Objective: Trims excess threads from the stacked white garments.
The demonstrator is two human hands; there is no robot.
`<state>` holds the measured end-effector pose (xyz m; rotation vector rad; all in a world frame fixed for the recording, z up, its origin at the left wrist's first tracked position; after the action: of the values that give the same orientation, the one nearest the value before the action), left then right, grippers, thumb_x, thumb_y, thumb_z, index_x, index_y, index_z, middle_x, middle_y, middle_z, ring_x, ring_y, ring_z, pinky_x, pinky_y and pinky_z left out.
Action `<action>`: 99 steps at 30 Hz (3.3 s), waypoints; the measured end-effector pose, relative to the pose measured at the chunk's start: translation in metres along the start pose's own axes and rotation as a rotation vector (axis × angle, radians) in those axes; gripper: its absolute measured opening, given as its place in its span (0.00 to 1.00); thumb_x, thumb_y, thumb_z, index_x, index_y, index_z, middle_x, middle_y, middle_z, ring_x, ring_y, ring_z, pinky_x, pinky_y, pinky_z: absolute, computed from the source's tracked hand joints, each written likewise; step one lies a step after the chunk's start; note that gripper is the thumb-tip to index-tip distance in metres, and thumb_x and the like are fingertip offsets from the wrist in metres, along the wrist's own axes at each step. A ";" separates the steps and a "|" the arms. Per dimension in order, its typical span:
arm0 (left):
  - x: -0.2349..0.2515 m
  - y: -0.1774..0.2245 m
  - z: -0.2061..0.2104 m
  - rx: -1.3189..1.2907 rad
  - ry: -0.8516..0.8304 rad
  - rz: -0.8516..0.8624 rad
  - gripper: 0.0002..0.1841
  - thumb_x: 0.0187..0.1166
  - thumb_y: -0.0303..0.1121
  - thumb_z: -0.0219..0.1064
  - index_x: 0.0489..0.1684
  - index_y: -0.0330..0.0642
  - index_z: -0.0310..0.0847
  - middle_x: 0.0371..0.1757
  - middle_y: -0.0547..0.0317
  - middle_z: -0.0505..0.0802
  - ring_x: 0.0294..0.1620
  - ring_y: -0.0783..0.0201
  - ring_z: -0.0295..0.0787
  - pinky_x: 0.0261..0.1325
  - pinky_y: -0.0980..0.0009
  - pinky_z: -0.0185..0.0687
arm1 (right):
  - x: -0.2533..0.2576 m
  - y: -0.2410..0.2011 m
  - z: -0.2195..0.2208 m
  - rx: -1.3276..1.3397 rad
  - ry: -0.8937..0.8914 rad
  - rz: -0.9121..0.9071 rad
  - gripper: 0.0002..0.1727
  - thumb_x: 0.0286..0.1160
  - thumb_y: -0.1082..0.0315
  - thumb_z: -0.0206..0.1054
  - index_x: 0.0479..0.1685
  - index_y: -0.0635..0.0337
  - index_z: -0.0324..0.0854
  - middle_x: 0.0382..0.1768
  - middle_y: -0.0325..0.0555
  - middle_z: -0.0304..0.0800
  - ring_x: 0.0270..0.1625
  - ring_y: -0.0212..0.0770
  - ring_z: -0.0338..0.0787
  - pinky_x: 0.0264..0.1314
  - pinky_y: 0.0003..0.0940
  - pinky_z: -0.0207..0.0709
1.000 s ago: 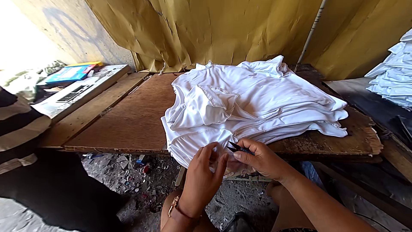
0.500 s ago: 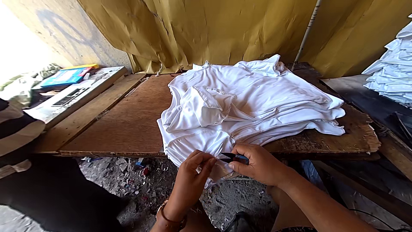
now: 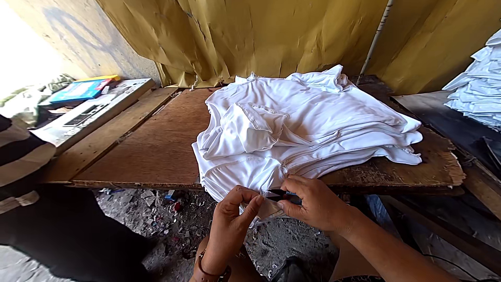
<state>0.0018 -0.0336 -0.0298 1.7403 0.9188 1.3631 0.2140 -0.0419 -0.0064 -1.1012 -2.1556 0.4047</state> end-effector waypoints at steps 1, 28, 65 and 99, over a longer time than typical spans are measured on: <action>0.000 0.000 0.000 -0.013 -0.002 -0.004 0.07 0.77 0.39 0.70 0.32 0.49 0.91 0.37 0.69 0.93 0.42 0.75 0.89 0.49 0.79 0.85 | 0.000 0.000 -0.001 0.005 -0.004 -0.001 0.15 0.77 0.57 0.67 0.36 0.61 0.86 0.31 0.45 0.86 0.35 0.36 0.88 0.34 0.32 0.80; -0.001 0.007 -0.007 0.775 0.002 0.392 0.14 0.71 0.49 0.70 0.44 0.53 0.86 0.47 0.56 0.88 0.52 0.56 0.85 0.59 0.52 0.76 | -0.002 0.020 0.007 0.461 0.322 0.074 0.17 0.66 0.56 0.80 0.41 0.57 0.82 0.31 0.32 0.82 0.31 0.19 0.79 0.34 0.14 0.75; 0.009 0.032 0.044 -0.892 0.482 -0.673 0.11 0.89 0.23 0.48 0.36 0.38 0.73 0.28 0.51 0.93 0.27 0.62 0.94 0.39 0.69 0.92 | 0.003 -0.010 0.017 -0.059 0.372 0.075 0.20 0.79 0.49 0.63 0.40 0.57 0.88 0.29 0.41 0.87 0.27 0.34 0.85 0.26 0.31 0.79; 0.000 0.021 0.054 -0.522 0.283 -0.447 0.08 0.73 0.26 0.71 0.38 0.36 0.76 0.25 0.58 0.88 0.21 0.71 0.84 0.27 0.77 0.83 | -0.010 0.013 0.017 0.703 0.280 0.163 0.14 0.87 0.57 0.59 0.50 0.59 0.80 0.32 0.33 0.84 0.31 0.23 0.82 0.37 0.21 0.79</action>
<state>0.0568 -0.0499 -0.0211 0.9026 0.9256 1.4004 0.2140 -0.0416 -0.0296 -0.8551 -1.4935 0.9355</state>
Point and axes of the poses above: each hand's wrist, its own x-axis towards the middle knuckle, its own z-axis out of the palm, y = z × x, the point moved 2 cm from there along x, towards the middle knuckle
